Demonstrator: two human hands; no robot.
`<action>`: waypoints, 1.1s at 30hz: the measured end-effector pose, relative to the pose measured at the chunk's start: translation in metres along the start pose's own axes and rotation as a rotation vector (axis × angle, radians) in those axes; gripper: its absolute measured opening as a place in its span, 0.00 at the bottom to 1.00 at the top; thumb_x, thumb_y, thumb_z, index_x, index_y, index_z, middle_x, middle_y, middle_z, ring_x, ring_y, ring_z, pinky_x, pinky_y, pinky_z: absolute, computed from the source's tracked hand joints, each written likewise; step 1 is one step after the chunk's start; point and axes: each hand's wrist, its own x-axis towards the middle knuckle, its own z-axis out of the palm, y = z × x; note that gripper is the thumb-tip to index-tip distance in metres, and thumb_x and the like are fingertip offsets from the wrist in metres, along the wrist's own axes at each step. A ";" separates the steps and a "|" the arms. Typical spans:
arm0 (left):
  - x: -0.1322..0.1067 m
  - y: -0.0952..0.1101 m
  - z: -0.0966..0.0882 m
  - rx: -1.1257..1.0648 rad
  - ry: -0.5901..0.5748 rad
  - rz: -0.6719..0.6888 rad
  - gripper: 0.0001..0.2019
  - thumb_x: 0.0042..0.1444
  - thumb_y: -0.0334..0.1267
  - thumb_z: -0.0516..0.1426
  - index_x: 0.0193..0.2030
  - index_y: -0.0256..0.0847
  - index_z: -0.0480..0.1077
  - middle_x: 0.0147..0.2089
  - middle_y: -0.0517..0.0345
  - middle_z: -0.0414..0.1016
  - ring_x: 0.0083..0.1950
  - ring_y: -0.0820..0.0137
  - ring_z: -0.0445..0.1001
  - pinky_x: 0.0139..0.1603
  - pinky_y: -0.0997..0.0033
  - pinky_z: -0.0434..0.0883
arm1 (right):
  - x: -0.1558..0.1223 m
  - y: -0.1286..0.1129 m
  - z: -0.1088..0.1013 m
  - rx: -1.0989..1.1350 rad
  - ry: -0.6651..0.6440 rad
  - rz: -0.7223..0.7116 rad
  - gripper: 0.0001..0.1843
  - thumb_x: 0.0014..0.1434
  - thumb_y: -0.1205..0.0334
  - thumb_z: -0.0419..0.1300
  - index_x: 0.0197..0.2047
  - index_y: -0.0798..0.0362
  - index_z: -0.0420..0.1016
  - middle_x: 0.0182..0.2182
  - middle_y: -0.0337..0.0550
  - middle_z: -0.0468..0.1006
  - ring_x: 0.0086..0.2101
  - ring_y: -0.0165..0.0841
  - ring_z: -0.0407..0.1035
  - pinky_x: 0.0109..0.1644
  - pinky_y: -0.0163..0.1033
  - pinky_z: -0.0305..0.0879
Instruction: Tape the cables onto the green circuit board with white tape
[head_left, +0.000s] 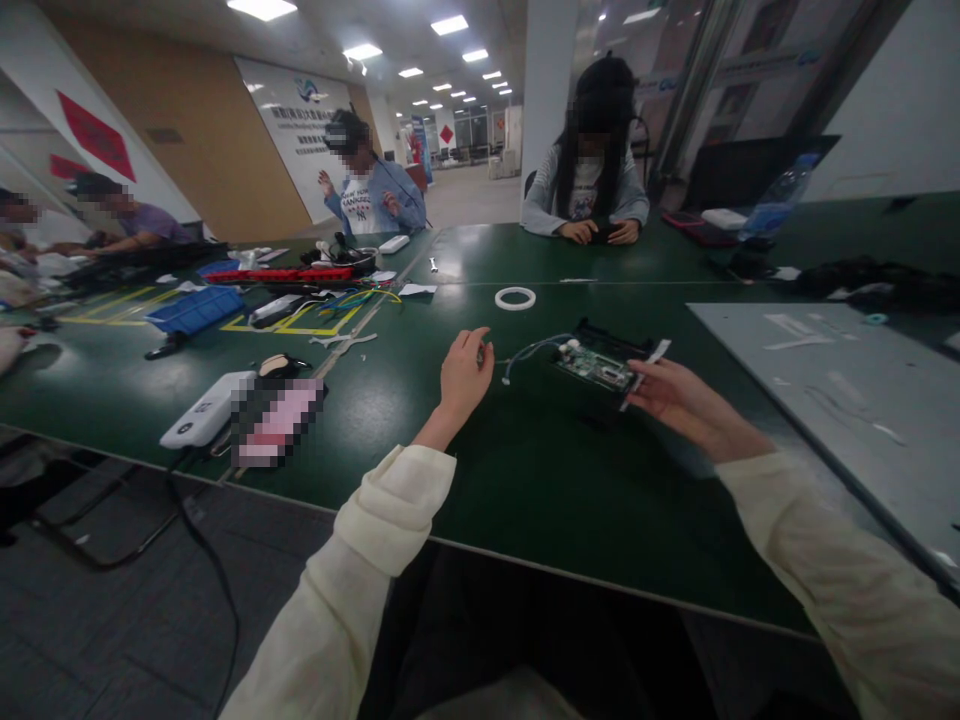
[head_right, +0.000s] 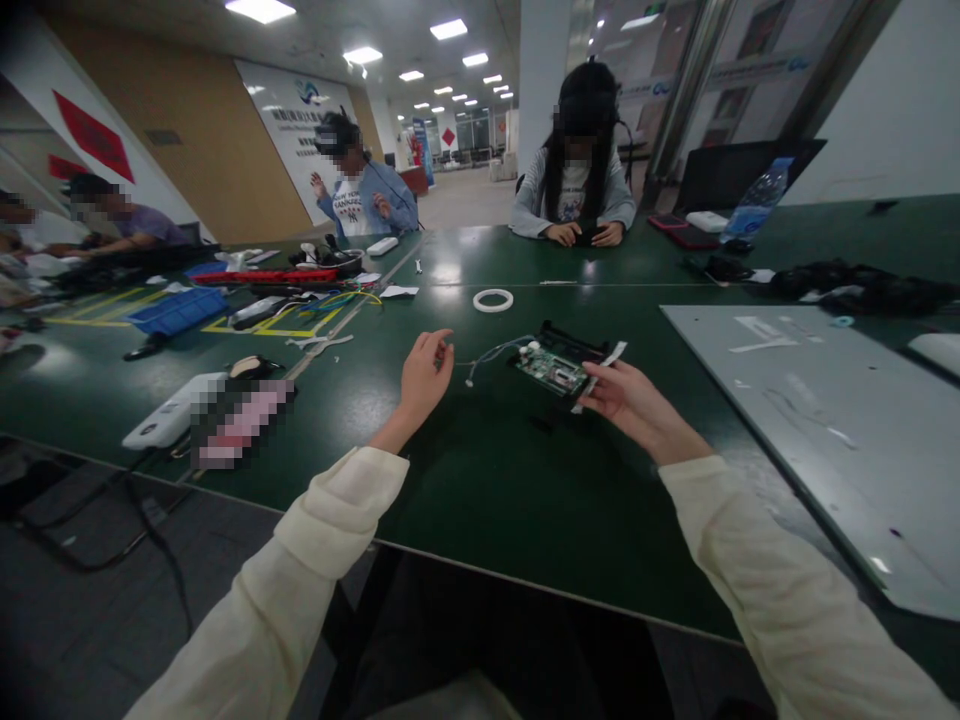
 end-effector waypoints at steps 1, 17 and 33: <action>0.001 0.000 -0.001 -0.021 0.031 0.007 0.14 0.63 0.36 0.44 0.52 0.39 0.62 0.45 0.52 0.69 0.45 0.71 0.69 0.48 0.72 0.66 | -0.002 0.005 0.005 -0.033 -0.060 0.037 0.10 0.53 0.76 0.58 0.38 0.56 0.70 0.32 0.44 0.77 0.28 0.32 0.73 0.27 0.34 0.74; -0.014 0.020 0.004 -0.221 -0.505 0.488 0.28 0.59 0.51 0.48 0.63 0.43 0.52 0.64 0.49 0.54 0.65 0.62 0.52 0.65 0.57 0.54 | -0.017 0.019 0.036 -0.439 -0.107 0.118 0.11 0.61 0.66 0.53 0.47 0.57 0.71 0.34 0.45 0.76 0.31 0.28 0.71 0.30 0.29 0.70; -0.016 0.017 0.010 -0.059 -0.674 0.440 0.31 0.57 0.59 0.45 0.61 0.41 0.57 0.67 0.49 0.50 0.66 0.60 0.51 0.63 0.57 0.53 | 0.001 0.026 0.011 -0.981 0.010 -0.160 0.23 0.55 0.62 0.57 0.54 0.59 0.65 0.30 0.45 0.78 0.29 0.33 0.72 0.26 0.32 0.65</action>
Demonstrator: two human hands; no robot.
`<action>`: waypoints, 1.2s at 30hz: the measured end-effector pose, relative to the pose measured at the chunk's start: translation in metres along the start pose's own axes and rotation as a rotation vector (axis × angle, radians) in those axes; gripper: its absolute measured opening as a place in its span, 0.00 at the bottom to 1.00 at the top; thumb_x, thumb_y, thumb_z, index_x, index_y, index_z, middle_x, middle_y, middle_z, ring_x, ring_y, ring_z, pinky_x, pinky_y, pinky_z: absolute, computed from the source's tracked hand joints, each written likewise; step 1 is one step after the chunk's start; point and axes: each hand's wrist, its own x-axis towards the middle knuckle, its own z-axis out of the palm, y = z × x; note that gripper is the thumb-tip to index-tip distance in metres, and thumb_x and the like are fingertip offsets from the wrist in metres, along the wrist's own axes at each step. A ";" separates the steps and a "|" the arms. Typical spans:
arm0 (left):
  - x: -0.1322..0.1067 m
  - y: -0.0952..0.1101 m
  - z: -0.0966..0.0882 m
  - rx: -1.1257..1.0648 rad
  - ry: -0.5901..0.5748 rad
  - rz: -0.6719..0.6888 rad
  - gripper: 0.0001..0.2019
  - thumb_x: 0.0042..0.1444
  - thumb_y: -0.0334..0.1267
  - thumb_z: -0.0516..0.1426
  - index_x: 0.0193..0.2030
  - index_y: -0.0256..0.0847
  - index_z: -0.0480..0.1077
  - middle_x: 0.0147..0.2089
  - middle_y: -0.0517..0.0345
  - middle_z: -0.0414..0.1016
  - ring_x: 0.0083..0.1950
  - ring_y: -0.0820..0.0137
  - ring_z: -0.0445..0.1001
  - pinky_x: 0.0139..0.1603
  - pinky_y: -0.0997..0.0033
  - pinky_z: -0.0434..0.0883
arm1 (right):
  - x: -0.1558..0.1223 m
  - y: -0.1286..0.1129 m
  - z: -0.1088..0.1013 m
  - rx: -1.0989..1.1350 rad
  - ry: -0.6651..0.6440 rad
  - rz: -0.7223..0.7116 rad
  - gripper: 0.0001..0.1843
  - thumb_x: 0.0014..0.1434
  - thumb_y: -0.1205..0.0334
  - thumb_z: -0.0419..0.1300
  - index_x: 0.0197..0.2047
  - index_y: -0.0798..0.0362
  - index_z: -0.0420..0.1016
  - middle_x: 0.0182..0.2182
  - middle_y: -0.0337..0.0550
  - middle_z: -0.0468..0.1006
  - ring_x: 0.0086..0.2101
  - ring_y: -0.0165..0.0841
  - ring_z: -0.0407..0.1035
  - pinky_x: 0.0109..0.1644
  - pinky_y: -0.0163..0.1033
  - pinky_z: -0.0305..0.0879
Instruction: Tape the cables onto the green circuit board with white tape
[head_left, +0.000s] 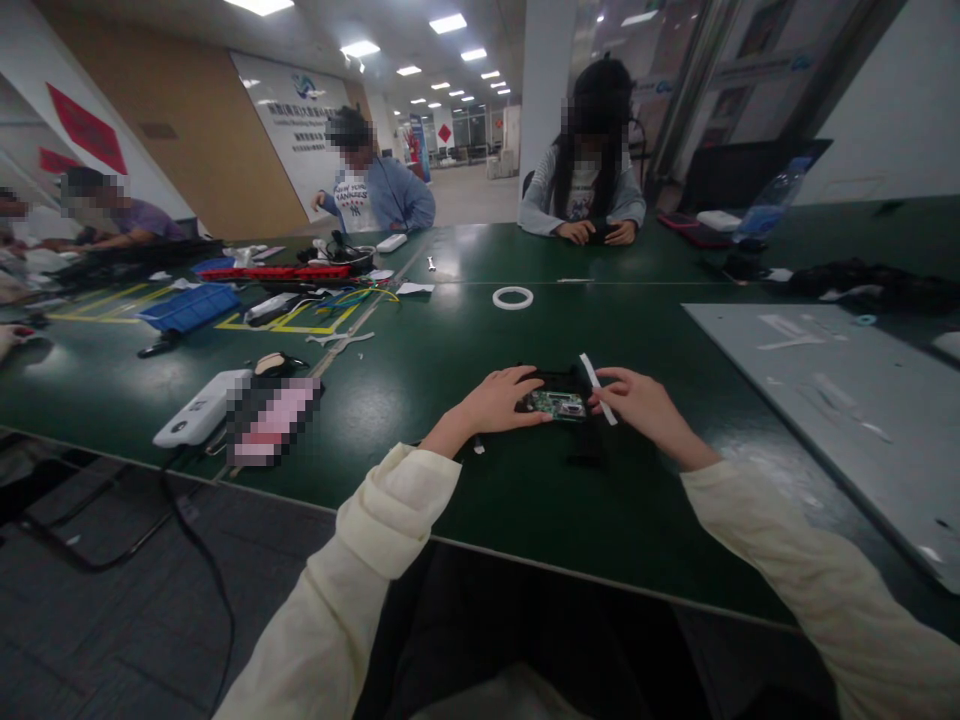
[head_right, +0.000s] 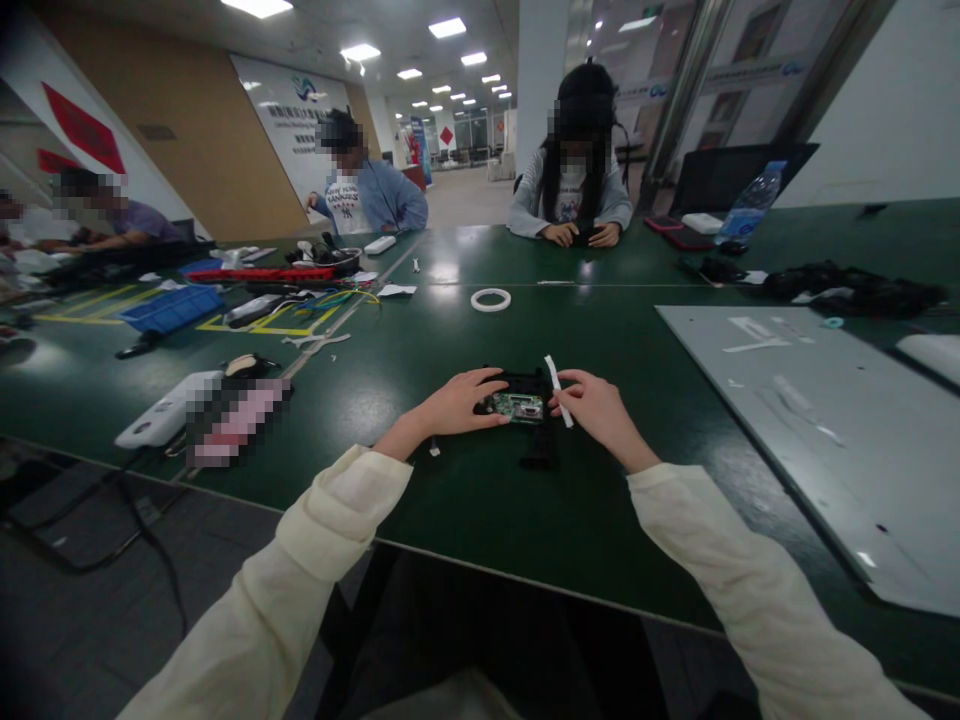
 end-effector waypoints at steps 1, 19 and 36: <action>0.000 0.000 0.000 0.003 0.002 -0.003 0.31 0.58 0.59 0.45 0.61 0.41 0.56 0.67 0.49 0.50 0.66 0.61 0.51 0.63 0.57 0.53 | 0.001 0.003 -0.001 -0.018 0.025 -0.024 0.22 0.55 0.61 0.57 0.52 0.58 0.67 0.30 0.45 0.78 0.30 0.33 0.72 0.29 0.34 0.66; 0.000 -0.001 0.000 0.010 -0.011 -0.012 0.32 0.57 0.60 0.44 0.62 0.42 0.55 0.67 0.49 0.49 0.66 0.59 0.50 0.63 0.55 0.53 | -0.002 -0.009 0.003 0.326 0.026 -0.021 0.24 0.46 0.47 0.62 0.41 0.58 0.74 0.20 0.36 0.67 0.20 0.24 0.57 0.22 0.30 0.50; 0.002 -0.001 -0.002 -0.011 0.150 0.079 0.16 0.59 0.37 0.48 0.54 0.39 0.62 0.58 0.49 0.64 0.60 0.63 0.62 0.61 0.58 0.58 | -0.013 -0.076 0.054 0.338 -0.340 -0.269 0.22 0.58 0.56 0.54 0.55 0.53 0.67 0.25 0.38 0.71 0.25 0.27 0.63 0.28 0.32 0.59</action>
